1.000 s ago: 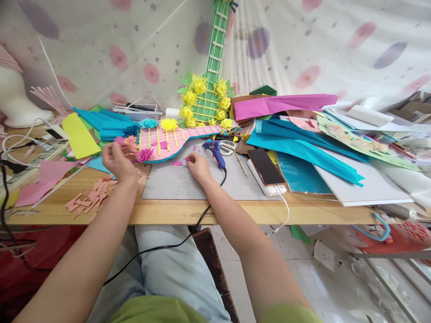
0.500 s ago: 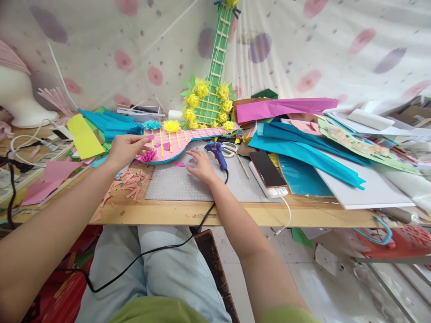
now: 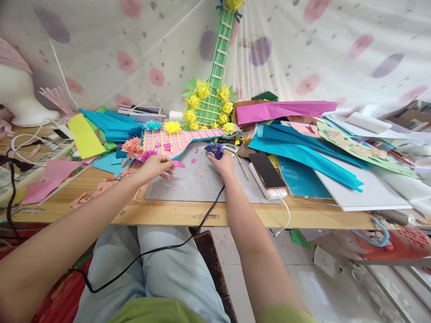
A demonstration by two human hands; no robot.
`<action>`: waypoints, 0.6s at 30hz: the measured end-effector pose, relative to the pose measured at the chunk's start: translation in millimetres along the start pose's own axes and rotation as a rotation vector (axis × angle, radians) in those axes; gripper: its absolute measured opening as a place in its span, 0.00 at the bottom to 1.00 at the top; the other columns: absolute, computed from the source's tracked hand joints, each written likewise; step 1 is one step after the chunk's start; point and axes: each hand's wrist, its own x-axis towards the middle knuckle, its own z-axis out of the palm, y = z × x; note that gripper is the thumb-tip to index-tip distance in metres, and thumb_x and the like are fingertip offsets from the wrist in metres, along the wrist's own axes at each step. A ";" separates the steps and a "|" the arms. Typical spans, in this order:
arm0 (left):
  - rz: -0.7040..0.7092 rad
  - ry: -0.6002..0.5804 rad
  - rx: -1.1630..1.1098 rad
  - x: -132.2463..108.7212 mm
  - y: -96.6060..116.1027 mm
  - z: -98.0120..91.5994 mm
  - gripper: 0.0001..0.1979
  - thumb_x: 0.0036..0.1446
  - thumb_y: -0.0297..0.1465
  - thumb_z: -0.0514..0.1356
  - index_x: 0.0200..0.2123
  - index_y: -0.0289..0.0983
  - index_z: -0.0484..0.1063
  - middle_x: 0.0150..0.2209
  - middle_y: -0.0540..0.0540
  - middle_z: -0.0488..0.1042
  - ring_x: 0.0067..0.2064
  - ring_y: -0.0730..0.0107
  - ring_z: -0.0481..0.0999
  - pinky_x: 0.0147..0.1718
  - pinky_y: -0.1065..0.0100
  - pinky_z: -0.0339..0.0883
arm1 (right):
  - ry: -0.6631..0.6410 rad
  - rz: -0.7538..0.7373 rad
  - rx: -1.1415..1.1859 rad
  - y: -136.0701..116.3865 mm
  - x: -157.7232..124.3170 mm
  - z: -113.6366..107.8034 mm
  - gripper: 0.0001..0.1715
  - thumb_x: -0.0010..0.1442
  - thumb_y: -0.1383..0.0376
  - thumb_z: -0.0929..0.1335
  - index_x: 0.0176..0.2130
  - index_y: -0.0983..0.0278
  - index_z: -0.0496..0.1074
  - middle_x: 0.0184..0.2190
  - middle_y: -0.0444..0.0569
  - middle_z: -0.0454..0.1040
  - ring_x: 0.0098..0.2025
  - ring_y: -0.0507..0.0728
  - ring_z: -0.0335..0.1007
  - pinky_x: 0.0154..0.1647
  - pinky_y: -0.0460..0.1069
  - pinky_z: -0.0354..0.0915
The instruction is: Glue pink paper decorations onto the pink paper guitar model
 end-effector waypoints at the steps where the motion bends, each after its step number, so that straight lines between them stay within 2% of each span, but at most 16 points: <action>1: -0.004 0.000 0.003 -0.1 -0.6 0.5 0.09 0.44 0.26 0.64 0.18 0.34 0.68 0.21 0.46 0.72 0.22 0.71 0.74 0.16 0.73 0.68 | -0.017 0.063 -0.027 -0.6 0.1 2.2 0.22 0.47 0.52 0.71 0.35 0.67 0.72 0.33 0.59 0.74 0.42 0.66 0.72 0.44 0.59 0.65; 4: 0.025 0.009 0.017 0.6 -2.9 -0.1 0.09 0.42 0.26 0.65 0.18 0.34 0.67 0.20 0.47 0.72 0.21 0.71 0.74 0.14 0.74 0.67 | 0.065 0.199 0.018 -8.8 -2.3 2.1 0.17 0.45 0.53 0.72 0.29 0.64 0.71 0.28 0.55 0.75 0.38 0.65 0.73 0.41 0.57 0.66; 6: 0.066 0.041 0.034 2.1 -4.7 -1.4 0.09 0.41 0.27 0.66 0.18 0.34 0.68 0.19 0.48 0.71 0.21 0.71 0.74 0.13 0.75 0.66 | 0.098 0.179 0.193 -17.9 -6.6 -2.3 0.17 0.45 0.52 0.72 0.28 0.63 0.71 0.27 0.52 0.75 0.34 0.61 0.72 0.35 0.54 0.67; 7: 0.086 0.062 0.046 3.2 -5.6 -2.1 0.08 0.42 0.27 0.66 0.18 0.34 0.68 0.19 0.48 0.71 0.21 0.70 0.74 0.13 0.76 0.66 | 0.075 0.152 0.307 -23.3 -9.9 -5.2 0.18 0.46 0.51 0.71 0.28 0.63 0.71 0.27 0.51 0.75 0.31 0.58 0.71 0.31 0.52 0.66; 8: 0.103 0.083 0.059 4.4 -6.5 -2.9 0.08 0.43 0.28 0.65 0.18 0.34 0.68 0.19 0.48 0.71 0.21 0.70 0.75 0.13 0.76 0.66 | 0.016 0.118 0.420 -29.0 -13.9 -8.1 0.20 0.47 0.49 0.70 0.29 0.63 0.71 0.26 0.50 0.74 0.28 0.55 0.70 0.27 0.49 0.65; 10: 0.120 0.113 0.085 7.2 -8.1 -4.7 0.08 0.44 0.28 0.64 0.19 0.35 0.69 0.18 0.48 0.71 0.21 0.70 0.75 0.13 0.75 0.67 | -0.189 0.039 0.558 -40.8 -23.3 -13.5 0.23 0.48 0.46 0.69 0.27 0.63 0.71 0.22 0.47 0.72 0.22 0.50 0.64 0.21 0.46 0.61; 13: 0.125 0.139 0.110 11.5 -10.6 -8.1 0.07 0.46 0.29 0.63 0.19 0.35 0.69 0.20 0.47 0.73 0.22 0.70 0.75 0.14 0.74 0.67 | -0.472 -0.031 0.563 -55.9 -36.3 -17.4 0.26 0.45 0.43 0.71 0.23 0.63 0.70 0.14 0.41 0.63 0.16 0.47 0.54 0.16 0.45 0.56; 15: 0.128 0.154 0.118 13.9 -12.1 -10.4 0.07 0.46 0.29 0.62 0.20 0.35 0.69 0.21 0.47 0.74 0.22 0.70 0.75 0.15 0.74 0.67 | -0.555 -0.032 0.535 -61.5 -41.0 -16.7 0.27 0.44 0.43 0.72 0.22 0.63 0.68 0.13 0.39 0.61 0.15 0.46 0.52 0.16 0.45 0.56; 18: 0.125 0.152 0.116 15.7 -12.6 -12.5 0.06 0.46 0.29 0.62 0.20 0.35 0.70 0.22 0.46 0.75 0.22 0.69 0.75 0.15 0.73 0.67 | -0.589 -0.013 0.497 -62.4 -41.6 -12.4 0.27 0.43 0.43 0.72 0.21 0.63 0.67 0.14 0.40 0.64 0.15 0.46 0.53 0.15 0.45 0.58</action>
